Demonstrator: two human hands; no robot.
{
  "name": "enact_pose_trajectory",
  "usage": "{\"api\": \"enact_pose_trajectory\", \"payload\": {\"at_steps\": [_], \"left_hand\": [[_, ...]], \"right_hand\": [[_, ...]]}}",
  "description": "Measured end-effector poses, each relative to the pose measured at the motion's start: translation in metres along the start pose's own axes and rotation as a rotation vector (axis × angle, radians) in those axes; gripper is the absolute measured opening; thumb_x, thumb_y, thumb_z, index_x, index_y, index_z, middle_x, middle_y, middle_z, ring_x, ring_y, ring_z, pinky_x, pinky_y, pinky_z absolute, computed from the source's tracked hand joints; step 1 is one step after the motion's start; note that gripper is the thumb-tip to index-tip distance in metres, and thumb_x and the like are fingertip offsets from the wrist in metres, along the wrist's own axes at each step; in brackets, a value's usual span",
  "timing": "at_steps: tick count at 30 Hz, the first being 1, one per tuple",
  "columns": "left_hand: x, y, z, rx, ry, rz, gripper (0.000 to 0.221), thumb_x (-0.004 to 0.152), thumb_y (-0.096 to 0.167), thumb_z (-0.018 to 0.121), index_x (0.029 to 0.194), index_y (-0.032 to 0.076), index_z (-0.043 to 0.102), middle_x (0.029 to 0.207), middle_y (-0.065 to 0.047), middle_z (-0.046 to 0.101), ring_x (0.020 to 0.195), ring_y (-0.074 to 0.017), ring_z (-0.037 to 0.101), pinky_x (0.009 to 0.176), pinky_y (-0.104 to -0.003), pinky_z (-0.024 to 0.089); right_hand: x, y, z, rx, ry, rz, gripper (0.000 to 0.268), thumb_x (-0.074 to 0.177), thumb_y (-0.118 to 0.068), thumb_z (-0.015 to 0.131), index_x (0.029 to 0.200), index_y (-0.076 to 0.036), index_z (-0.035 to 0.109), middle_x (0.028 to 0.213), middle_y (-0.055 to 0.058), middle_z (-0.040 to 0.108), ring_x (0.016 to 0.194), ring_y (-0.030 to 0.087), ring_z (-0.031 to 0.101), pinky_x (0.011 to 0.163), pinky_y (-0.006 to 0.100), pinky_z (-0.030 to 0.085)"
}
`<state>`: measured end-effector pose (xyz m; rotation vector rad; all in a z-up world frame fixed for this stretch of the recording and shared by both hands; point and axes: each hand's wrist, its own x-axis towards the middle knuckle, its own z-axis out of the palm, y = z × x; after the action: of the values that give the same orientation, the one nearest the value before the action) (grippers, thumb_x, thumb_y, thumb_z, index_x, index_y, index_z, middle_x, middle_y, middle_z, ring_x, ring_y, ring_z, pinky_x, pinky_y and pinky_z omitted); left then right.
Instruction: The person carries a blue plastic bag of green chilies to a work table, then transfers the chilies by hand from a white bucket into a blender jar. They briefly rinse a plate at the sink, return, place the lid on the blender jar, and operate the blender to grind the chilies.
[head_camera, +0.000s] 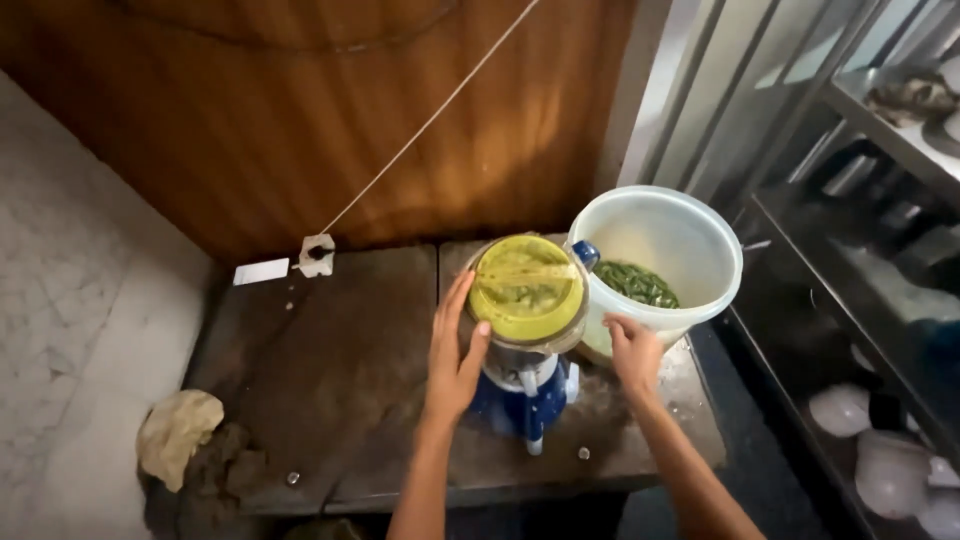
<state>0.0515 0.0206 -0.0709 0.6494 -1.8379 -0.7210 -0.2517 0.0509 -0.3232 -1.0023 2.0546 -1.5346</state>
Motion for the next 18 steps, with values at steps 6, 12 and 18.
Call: {"api": "enact_pose_trajectory", "payload": {"at_steps": [6, 12, 18], "left_hand": [[-0.011, -0.012, 0.019, -0.130, 0.073, -0.017, 0.053, 0.106, 0.011, 0.048, 0.157, 0.002, 0.039, 0.167, -0.019, 0.037, 0.157, -0.0318, 0.032, 0.128, -0.042, 0.023], [-0.019, -0.010, 0.027, -0.234, 0.125, -0.045, 0.052, 0.106, 0.009, 0.043, 0.157, 0.000, 0.038, 0.169, -0.019, 0.032, 0.159, -0.0300, 0.029, 0.129, -0.041, 0.022], [-0.039, 0.006, 0.046, -0.275, 0.208, -0.176, 0.053, 0.109, 0.017, 0.043, 0.159, 0.001, 0.035, 0.169, -0.019, 0.032, 0.156, -0.0290, 0.032, 0.126, -0.039, 0.025]], "right_hand": [[-0.038, -0.149, -0.035, 0.239, 0.008, -0.057, 0.020, 0.099, -0.016, 0.062, 0.107, 0.000, 0.072, 0.095, 0.004, 0.077, 0.087, 0.011, 0.071, 0.074, 0.027, 0.058], [-0.050, -0.259, -0.083, 0.205, 0.183, -0.368, 0.017, 0.107, -0.010, 0.058, 0.116, -0.003, 0.070, 0.101, 0.007, 0.076, 0.089, 0.014, 0.071, 0.081, 0.029, 0.056], [-0.004, -0.341, -0.043, -0.110, -0.272, -0.883, 0.018, 0.096, -0.008, 0.064, 0.113, -0.006, 0.070, 0.111, 0.009, 0.076, 0.105, 0.025, 0.072, 0.090, 0.037, 0.056]]}}
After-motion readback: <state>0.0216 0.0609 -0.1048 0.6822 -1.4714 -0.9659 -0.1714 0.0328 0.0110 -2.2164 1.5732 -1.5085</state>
